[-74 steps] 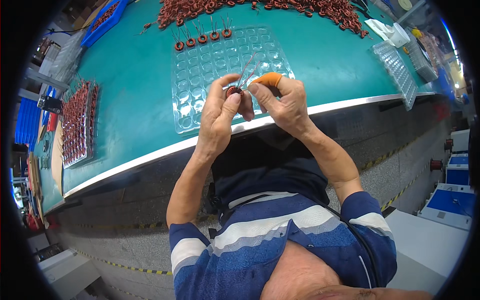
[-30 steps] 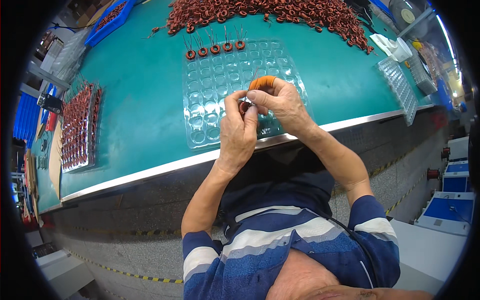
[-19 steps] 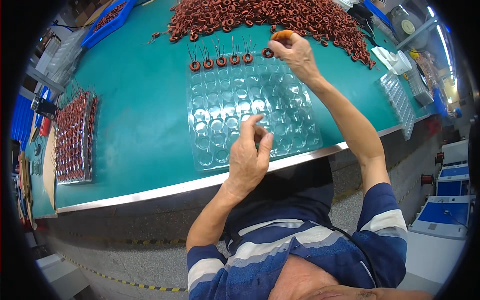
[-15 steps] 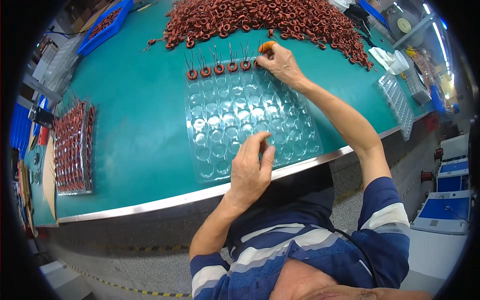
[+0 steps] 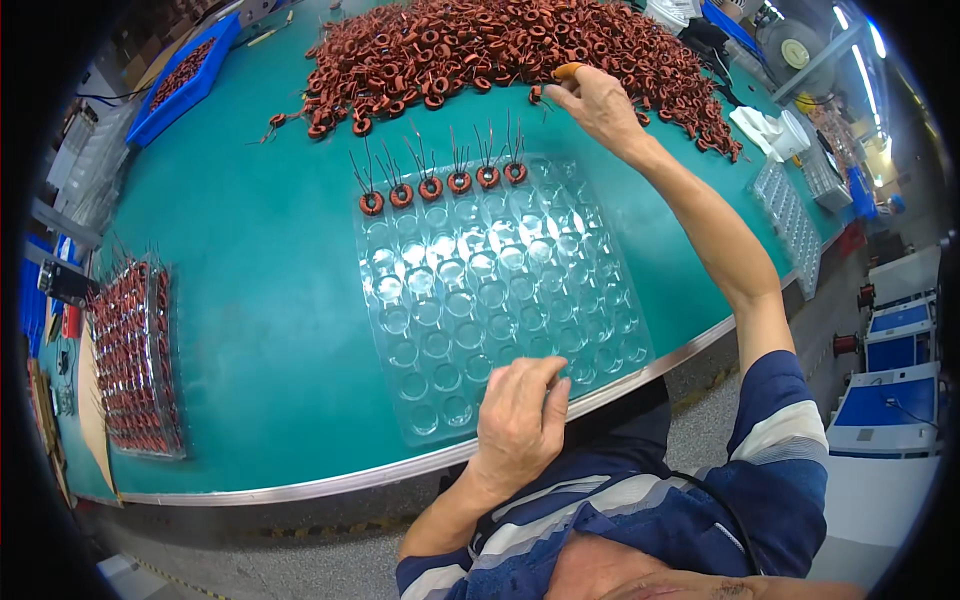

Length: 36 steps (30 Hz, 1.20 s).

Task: Manually inspect, untangle, and place toroidal electronic coils into a plastic sorting tray at a workbench.

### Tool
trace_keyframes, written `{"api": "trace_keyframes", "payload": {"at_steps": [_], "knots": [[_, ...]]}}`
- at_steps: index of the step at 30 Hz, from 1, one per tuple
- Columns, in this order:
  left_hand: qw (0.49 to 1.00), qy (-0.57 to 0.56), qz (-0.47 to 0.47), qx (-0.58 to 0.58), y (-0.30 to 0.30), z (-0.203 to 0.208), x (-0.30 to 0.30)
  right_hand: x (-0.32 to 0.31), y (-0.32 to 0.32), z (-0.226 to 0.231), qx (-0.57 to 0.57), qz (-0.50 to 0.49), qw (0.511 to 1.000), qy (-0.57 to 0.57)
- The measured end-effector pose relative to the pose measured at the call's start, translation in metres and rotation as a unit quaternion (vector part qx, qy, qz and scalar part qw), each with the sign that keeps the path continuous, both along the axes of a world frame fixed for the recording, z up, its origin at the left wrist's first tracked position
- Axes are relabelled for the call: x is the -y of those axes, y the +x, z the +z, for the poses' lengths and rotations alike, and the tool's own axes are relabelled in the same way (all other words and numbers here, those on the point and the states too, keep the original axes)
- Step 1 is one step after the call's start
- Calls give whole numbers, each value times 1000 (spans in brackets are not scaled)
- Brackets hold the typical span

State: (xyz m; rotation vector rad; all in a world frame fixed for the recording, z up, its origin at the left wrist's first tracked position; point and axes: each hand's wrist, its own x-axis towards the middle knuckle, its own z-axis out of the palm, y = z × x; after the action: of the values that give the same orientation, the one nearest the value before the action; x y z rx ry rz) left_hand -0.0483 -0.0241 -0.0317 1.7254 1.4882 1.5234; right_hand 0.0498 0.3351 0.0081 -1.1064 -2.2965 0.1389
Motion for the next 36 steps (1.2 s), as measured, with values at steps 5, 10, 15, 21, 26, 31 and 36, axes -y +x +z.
{"api": "trace_keyframes", "payload": {"at_steps": [5,10,15,21,26,31,36], "knots": [[1000,-5,6,14,1,-3,1,-32,-10,-38,200,-37,975,93],[1000,-19,11,19,4,0,6,-32,15,-22,78,26,996,43],[993,-54,61,83,7,-6,5,68,47,29,-17,85,987,-134],[962,0,-71,263,19,1,-12,211,71,59,10,264,924,-277],[951,-8,-162,264,29,-9,1,260,97,48,-89,253,919,-289],[927,7,-200,317,43,3,16,281,108,28,-220,198,836,-462],[958,-10,-164,236,49,22,19,281,113,20,-274,220,845,-403]]}}
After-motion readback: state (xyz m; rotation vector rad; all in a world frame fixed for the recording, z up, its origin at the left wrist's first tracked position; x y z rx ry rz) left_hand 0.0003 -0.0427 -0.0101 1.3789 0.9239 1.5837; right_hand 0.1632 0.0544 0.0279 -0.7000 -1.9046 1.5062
